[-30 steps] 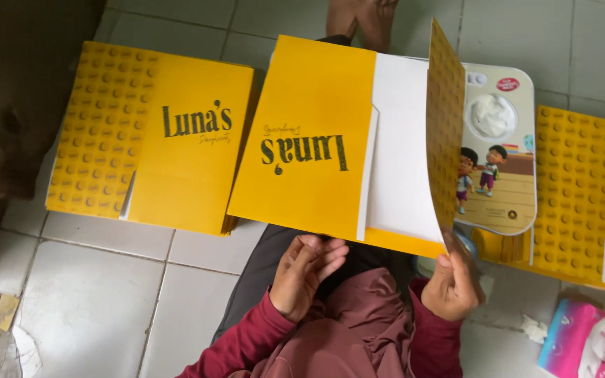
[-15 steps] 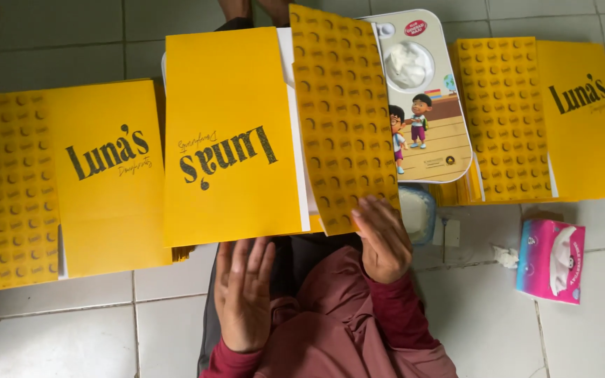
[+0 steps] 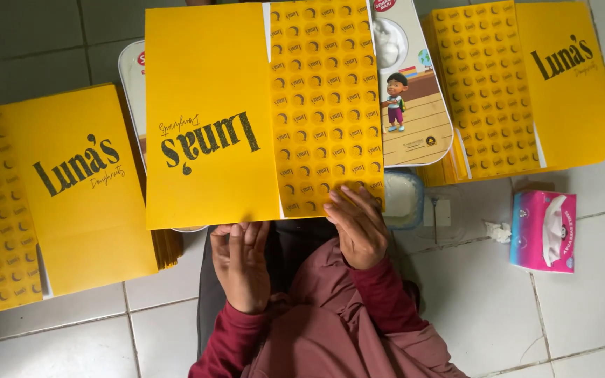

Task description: Applying glue to the flaps of yellow cardboard boxes for assembly

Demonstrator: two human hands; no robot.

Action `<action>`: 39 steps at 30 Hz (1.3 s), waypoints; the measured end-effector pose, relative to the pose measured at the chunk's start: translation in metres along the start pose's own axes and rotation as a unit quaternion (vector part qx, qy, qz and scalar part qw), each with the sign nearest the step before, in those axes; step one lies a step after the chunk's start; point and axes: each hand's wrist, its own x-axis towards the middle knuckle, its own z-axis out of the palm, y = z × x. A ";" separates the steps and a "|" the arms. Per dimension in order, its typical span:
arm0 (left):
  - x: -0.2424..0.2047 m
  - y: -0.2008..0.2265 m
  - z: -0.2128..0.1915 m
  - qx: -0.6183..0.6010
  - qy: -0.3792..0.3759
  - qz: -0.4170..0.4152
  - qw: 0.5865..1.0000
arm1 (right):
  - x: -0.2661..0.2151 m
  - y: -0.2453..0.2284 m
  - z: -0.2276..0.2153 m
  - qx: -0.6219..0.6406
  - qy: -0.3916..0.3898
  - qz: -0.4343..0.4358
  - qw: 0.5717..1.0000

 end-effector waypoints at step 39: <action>0.043 0.008 0.026 0.041 -0.067 -0.080 0.994 | -0.218 0.175 -0.140 -0.291 -0.145 0.415 0.850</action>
